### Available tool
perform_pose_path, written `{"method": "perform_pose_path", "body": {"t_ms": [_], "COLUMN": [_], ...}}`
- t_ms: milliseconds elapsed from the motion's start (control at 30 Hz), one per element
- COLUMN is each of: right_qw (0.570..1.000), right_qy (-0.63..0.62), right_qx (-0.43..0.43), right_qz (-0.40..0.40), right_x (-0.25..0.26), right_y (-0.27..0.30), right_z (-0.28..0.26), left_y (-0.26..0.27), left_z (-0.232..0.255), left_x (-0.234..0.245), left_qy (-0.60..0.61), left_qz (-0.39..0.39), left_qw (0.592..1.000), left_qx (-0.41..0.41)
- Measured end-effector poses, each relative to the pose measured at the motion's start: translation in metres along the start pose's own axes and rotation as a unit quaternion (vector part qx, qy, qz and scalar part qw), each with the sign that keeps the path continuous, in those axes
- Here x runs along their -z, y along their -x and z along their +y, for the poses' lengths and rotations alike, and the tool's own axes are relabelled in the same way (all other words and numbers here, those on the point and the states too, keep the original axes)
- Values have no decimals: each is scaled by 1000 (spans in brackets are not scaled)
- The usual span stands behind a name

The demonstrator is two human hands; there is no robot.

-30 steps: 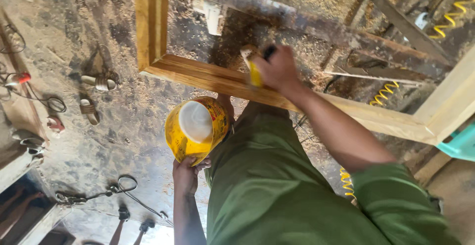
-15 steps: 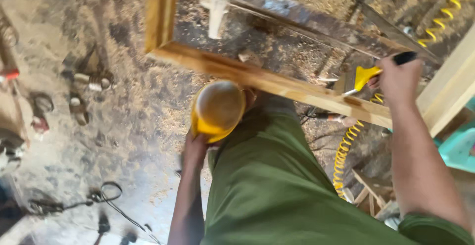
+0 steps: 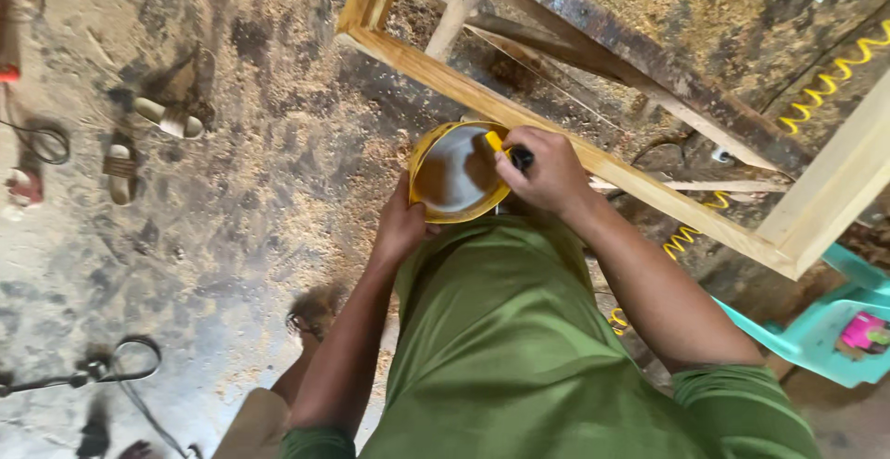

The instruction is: The person applies a liquid finish to a wooden frame using a paintbrush. They repeatedly dip the brush into a yellow bucket and brush the liquid onto the frame's surface, moving along its length.

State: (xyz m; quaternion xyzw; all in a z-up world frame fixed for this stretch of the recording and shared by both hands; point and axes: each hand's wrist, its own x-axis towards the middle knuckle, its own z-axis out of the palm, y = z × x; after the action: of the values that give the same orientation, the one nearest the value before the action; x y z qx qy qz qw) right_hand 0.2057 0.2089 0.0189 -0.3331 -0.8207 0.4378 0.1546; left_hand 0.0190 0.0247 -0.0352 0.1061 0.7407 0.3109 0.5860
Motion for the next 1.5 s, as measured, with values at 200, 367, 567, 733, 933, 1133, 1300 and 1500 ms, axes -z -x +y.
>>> {"method": "perform_pose_path", "body": {"t_ms": [200, 367, 567, 733, 933, 1133, 1300, 1500], "right_qw": [998, 995, 997, 987, 998, 987, 944, 769], "right_qy": [-22, -28, 19, -86, -26, -150, -323, -585], "right_qx": [-3, -36, -9, -45, 43, 56, -52, -242], "right_qz": [59, 92, 80, 126, 38, 33, 31, 89], "right_x": [8, 8, 5, 17, 34, 70, 96, 105], "right_y": [26, 44, 58, 61, 45, 36, 27, 19], "right_z": [8, 10, 12, 21, 29, 48, 73, 125], "left_y": [12, 20, 23, 24, 27, 36, 46, 62], "left_z": [1, 7, 6, 3, 11, 18, 6, -10], "left_x": [3, 2, -1, -10, -27, -54, -71, -83], "left_qy": [-20, -53, -81, -20, -63, 65, 148, 219], "left_qz": [-15, -42, -21, -32, 10, 37, 70, 90], "left_qw": [999, 997, 987, 996, 989, 997, 986, 969], "left_qx": [-31, -36, -141, -85, -133, 15, 29, 64]}}
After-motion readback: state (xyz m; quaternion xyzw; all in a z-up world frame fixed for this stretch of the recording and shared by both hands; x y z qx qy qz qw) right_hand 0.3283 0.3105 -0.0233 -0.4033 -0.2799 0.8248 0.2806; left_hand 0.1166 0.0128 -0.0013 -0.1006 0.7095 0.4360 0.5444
